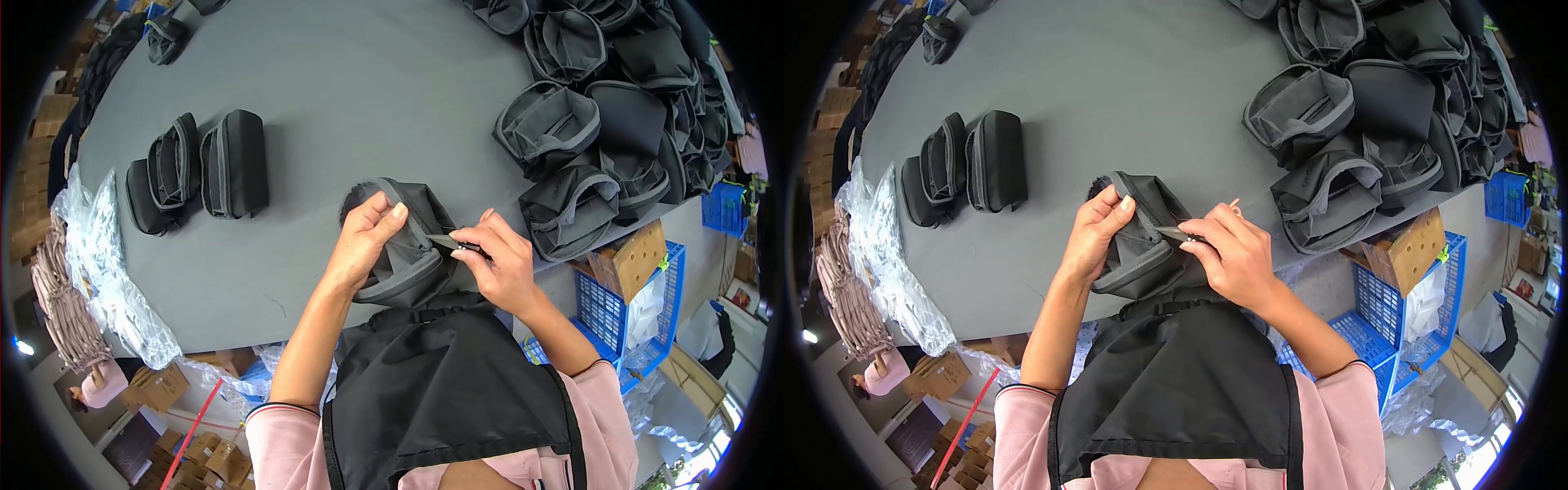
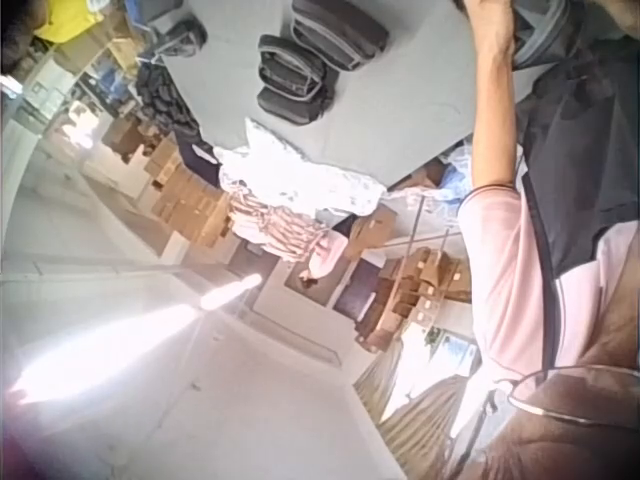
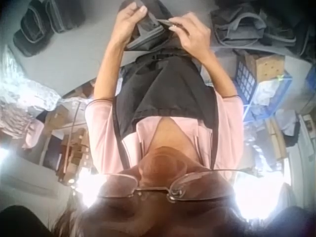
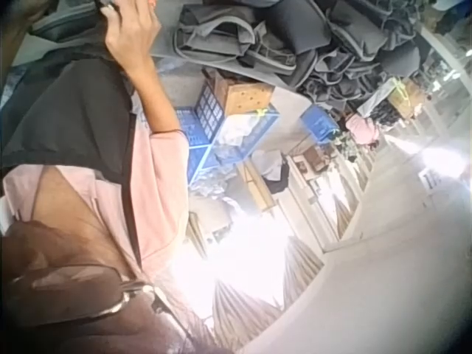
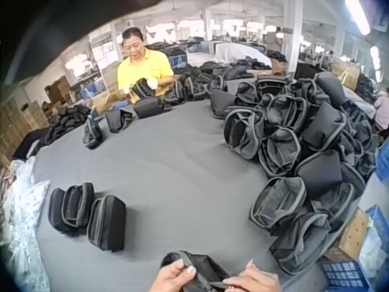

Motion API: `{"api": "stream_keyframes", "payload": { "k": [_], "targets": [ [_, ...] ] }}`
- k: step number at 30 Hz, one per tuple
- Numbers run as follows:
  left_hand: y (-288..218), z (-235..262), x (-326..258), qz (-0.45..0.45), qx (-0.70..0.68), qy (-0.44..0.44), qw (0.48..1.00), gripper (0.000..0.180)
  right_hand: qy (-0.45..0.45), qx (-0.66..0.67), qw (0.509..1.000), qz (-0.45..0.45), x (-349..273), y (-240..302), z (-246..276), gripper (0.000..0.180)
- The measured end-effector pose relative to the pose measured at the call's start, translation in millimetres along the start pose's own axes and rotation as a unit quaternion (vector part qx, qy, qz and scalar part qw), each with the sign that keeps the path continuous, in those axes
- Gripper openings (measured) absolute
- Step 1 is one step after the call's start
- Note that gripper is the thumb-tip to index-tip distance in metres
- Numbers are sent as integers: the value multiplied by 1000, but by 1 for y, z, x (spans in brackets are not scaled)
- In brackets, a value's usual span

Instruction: Trimming excess threads from black fabric components using small clippers in a production environment.

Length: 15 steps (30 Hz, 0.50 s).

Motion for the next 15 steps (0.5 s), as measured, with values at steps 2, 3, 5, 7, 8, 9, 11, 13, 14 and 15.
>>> {"api": "stream_keyframes", "payload": {
  "k": [2,3,5,7,8,9,11,13,14,15],
  "targets": [
    [-5,-4,-1,3,-3,-4,1000,20,-28,21,999,-17,-2,1,2,21],
    [-8,-6,-1,6,-6,-7,1000,20,-28,21,999,-16,-1,1,3,21],
    [-13,-13,-3,15,-17,-27,999,20,6,-18,999,-44,2,2,3,18],
    [-11,-11,-3,23,-28,-50,998,21,-13,23,996,-83,6,7,6,19],
    [-4,-6,-1,17,-12,-32,999,22,-32,66,990,-121,9,9,7,19],
    [1,-2,0,10,4,-14,1000,23,-20,86,991,-104,15,13,6,22],
    [7,2,3,18,3,-7,1000,24,39,88,989,-109,24,14,-4,24],
    [6,1,3,25,2,-1,1000,25,84,63,989,-100,31,8,-9,23],
    [3,-2,2,32,2,-2,999,25,101,75,987,-95,30,3,-13,21],
    [0,-5,1,38,1,-3,999,25,119,87,985,-91,30,0,-15,19]
  ]
}}
Point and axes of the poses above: each hand's wrist, its own x-axis towards the middle knuckle, its own z-axis out of the back of the hand, y = z × x, the point moved 1 cm from there along x, towards the middle knuckle, and after that the axes turned 8 degrees about -y, right-handed, at the moved point
